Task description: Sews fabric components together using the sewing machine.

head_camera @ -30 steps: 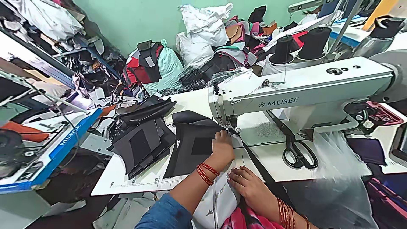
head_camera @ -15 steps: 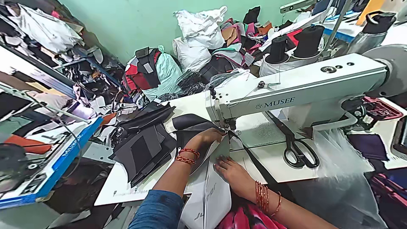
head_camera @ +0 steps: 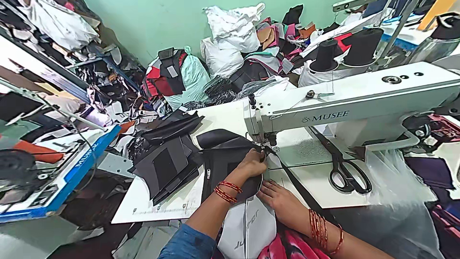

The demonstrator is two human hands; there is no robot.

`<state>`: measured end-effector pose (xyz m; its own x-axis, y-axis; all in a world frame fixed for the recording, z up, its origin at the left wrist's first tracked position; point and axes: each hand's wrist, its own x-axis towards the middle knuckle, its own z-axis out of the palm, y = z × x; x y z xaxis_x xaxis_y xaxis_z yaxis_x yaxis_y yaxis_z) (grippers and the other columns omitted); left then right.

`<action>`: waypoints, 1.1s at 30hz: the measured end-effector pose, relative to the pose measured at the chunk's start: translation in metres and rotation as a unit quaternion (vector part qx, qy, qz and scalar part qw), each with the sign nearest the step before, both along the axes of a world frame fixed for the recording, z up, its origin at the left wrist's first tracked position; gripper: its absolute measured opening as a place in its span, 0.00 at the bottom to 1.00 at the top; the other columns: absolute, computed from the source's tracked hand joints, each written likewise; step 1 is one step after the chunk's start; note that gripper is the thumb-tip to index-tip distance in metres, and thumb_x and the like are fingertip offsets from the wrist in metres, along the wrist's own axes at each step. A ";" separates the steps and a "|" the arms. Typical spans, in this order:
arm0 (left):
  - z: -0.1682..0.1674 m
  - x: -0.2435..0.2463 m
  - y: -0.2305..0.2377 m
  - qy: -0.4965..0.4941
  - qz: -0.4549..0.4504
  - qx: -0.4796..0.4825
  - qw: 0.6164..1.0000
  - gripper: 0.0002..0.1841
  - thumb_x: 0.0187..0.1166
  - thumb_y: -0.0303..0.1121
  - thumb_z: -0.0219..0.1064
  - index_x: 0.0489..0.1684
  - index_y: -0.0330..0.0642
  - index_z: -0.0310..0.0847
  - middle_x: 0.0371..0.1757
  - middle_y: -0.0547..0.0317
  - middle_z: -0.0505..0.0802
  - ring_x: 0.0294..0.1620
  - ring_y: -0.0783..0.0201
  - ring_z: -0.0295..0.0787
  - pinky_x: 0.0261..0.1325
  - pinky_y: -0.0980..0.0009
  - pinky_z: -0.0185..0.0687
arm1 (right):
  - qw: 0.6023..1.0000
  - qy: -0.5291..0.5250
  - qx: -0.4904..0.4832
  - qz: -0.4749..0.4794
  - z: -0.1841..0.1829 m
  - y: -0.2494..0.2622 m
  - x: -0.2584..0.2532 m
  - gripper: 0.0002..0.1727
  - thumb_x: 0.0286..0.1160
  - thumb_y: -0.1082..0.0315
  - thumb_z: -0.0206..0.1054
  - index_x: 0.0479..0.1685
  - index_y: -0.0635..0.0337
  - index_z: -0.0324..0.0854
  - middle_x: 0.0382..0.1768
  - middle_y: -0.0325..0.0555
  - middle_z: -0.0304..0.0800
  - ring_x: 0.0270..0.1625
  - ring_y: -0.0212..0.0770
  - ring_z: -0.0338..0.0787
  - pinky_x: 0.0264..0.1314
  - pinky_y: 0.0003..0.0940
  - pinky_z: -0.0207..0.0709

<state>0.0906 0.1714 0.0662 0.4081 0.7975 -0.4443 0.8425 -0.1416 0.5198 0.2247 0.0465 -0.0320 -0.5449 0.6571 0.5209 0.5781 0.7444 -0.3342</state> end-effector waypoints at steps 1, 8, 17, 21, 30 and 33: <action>-0.002 0.003 -0.003 0.016 0.010 0.010 1.000 0.25 0.76 0.36 0.64 0.70 0.31 0.83 0.71 0.35 0.80 0.73 0.45 0.77 0.75 0.50 0.73 | 1.000 -0.006 0.009 -0.004 0.001 -0.001 0.001 0.24 0.61 0.84 0.63 0.58 0.61 0.91 0.62 0.54 0.94 0.71 0.53 0.90 0.77 0.49 0.78; -0.009 0.014 -0.021 0.052 0.044 0.059 0.996 0.33 0.74 0.42 0.69 0.80 0.35 0.76 0.78 0.33 0.75 0.79 0.40 0.70 0.81 0.51 0.67 | 0.999 -0.026 0.017 -0.013 0.003 -0.004 0.001 0.15 0.59 0.84 0.67 0.43 0.62 0.92 0.49 0.52 0.97 0.62 0.54 0.94 0.73 0.51 0.82; -0.006 0.018 -0.030 0.181 0.007 0.113 0.977 0.35 0.78 0.57 0.61 0.85 0.51 0.73 0.83 0.42 0.75 0.84 0.39 0.62 0.79 0.40 0.57 | 0.996 -0.016 0.072 -0.057 0.006 -0.007 0.006 0.13 0.66 0.79 0.64 0.40 0.56 0.92 0.42 0.45 0.97 0.56 0.51 0.95 0.64 0.48 0.86; -0.004 0.021 -0.028 0.185 0.001 0.085 0.979 0.37 0.80 0.57 0.61 0.85 0.45 0.72 0.82 0.40 0.76 0.83 0.38 0.66 0.79 0.42 0.65 | 0.993 -0.030 0.080 -0.075 0.019 -0.006 0.001 0.13 0.67 0.78 0.64 0.38 0.55 0.93 0.37 0.42 0.95 0.45 0.48 0.91 0.44 0.41 0.82; 0.018 0.046 -0.025 0.220 -0.003 -0.003 0.976 0.38 0.77 0.38 0.69 0.84 0.25 0.62 0.76 0.31 0.78 0.78 0.39 0.76 0.77 0.43 0.72 | 0.995 -0.077 0.007 -0.063 0.047 -0.005 0.000 0.09 0.62 0.81 0.68 0.36 0.62 0.92 0.39 0.51 0.95 0.48 0.55 0.95 0.37 0.46 0.88; 0.022 0.058 -0.022 0.256 -0.030 -0.017 0.966 0.34 0.77 0.35 0.69 0.77 0.18 0.65 0.74 0.27 0.78 0.75 0.35 0.78 0.72 0.40 0.75 | 0.991 -0.118 -0.012 -0.056 0.057 -0.004 0.001 0.09 0.63 0.82 0.69 0.37 0.62 0.92 0.40 0.52 0.96 0.51 0.58 0.94 0.41 0.50 0.87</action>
<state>0.1488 0.1492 0.0884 0.1724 0.7613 -0.6250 0.9813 -0.1881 0.0416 0.2261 0.0423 0.0247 -0.5719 0.7315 0.3713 0.7211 0.6640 -0.1975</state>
